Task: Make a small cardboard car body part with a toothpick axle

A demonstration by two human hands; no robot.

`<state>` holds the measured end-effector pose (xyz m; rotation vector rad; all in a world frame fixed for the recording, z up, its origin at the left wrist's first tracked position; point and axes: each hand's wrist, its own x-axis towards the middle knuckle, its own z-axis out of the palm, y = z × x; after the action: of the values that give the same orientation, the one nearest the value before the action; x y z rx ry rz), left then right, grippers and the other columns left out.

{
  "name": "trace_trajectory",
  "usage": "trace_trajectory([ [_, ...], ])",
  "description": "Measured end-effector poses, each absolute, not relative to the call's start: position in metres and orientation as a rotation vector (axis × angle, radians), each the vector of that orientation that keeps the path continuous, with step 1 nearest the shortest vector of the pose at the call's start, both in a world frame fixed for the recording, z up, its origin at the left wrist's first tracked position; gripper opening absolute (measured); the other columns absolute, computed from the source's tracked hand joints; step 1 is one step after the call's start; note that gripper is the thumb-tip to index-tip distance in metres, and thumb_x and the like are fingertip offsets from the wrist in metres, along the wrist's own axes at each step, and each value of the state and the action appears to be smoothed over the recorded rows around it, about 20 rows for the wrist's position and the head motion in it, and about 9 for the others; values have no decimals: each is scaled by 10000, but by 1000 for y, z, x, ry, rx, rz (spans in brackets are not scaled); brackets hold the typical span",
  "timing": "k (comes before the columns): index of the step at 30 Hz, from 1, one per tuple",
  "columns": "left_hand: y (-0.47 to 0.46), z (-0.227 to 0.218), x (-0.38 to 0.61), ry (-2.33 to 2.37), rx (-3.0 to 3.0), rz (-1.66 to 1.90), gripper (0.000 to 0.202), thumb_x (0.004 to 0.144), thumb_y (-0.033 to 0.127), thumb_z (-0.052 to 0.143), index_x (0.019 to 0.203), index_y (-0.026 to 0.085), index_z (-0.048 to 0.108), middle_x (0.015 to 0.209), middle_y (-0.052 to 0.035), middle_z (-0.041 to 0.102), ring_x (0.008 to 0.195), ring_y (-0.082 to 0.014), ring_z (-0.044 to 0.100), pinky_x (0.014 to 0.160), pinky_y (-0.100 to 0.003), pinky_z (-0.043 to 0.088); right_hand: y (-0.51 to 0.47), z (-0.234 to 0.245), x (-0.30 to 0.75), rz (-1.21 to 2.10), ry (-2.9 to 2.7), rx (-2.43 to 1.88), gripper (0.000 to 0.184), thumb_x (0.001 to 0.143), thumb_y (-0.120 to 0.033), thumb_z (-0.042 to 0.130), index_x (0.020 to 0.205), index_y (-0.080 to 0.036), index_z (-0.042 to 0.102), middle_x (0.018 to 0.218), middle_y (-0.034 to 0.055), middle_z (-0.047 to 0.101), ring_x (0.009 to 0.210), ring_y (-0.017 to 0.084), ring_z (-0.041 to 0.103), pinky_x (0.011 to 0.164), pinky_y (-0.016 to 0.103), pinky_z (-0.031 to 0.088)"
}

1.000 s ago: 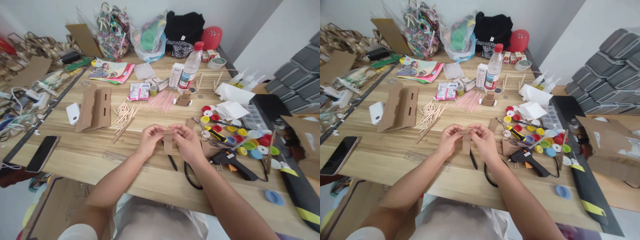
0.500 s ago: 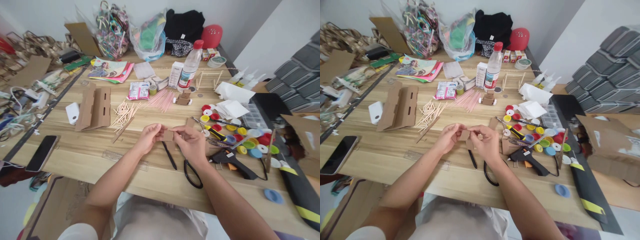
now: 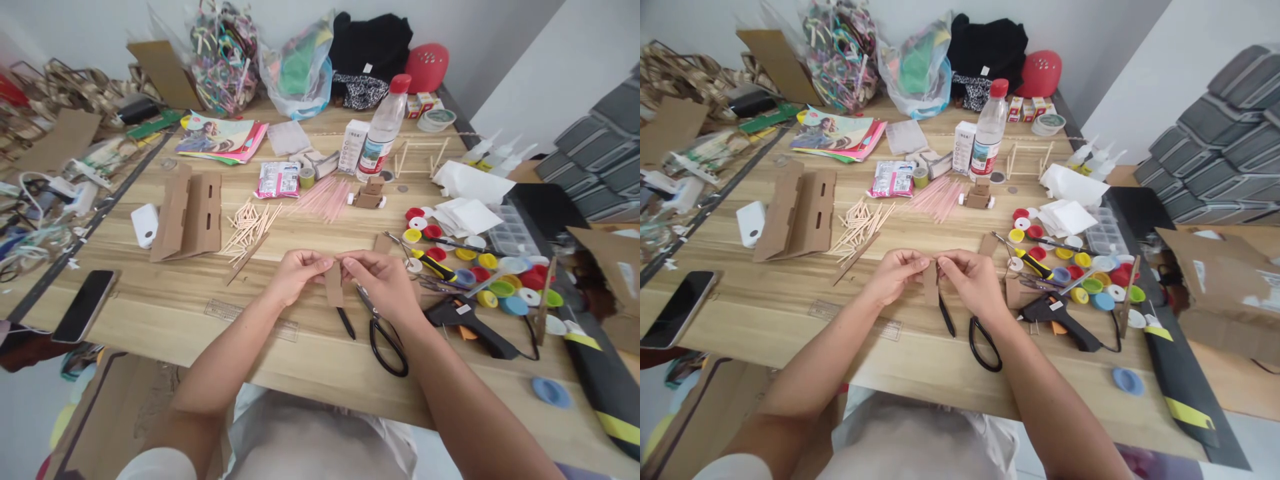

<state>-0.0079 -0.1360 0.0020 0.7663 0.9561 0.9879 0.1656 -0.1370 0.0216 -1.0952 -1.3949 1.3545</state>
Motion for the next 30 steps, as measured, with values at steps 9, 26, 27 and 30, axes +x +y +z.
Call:
trace_trajectory([
  [9, -136, 2, -6, 1023, 793, 986, 554, 385, 567, 1010, 638, 152, 743, 656, -47, 761, 595, -159, 692, 626, -299, 604, -133, 20, 165, 1506, -1296, -1196, 489, 525, -647, 919, 593, -215, 702, 530, -3, 643, 502, 145, 576, 540, 294, 525],
  [26, -138, 0, -1, 1060, 801, 1043, 539, 359, 555, 1009, 582, 163, 713, 601, -31, 726, 564, -148, 657, 600, -304, 597, -131, 13, 164, 1465, -1314, -1216, 457, 562, -622, 907, 604, -221, 691, 514, -9, 630, 483, 143, 559, 502, 284, 488],
  [27, -138, 0, 0, 1063, 813, 1056, 535, 363, 556, 1007, 578, 166, 711, 596, -28, 723, 558, -145, 652, 599, -303, 596, -131, 13, 163, 1445, -1319, -1227, 455, 568, -619, 905, 604, -220, 690, 512, -9, 629, 480, 141, 557, 497, 280, 477],
  [30, -139, -3, 1, 1094, 880, 1115, 480, 421, 523, 1001, 591, 174, 719, 602, -26, 726, 565, -155, 653, 598, -305, 586, -131, 13, 164, 1394, -1352, -1231, 438, 604, -609, 889, 614, -217, 693, 526, -5, 641, 493, 142, 569, 502, 276, 470],
])
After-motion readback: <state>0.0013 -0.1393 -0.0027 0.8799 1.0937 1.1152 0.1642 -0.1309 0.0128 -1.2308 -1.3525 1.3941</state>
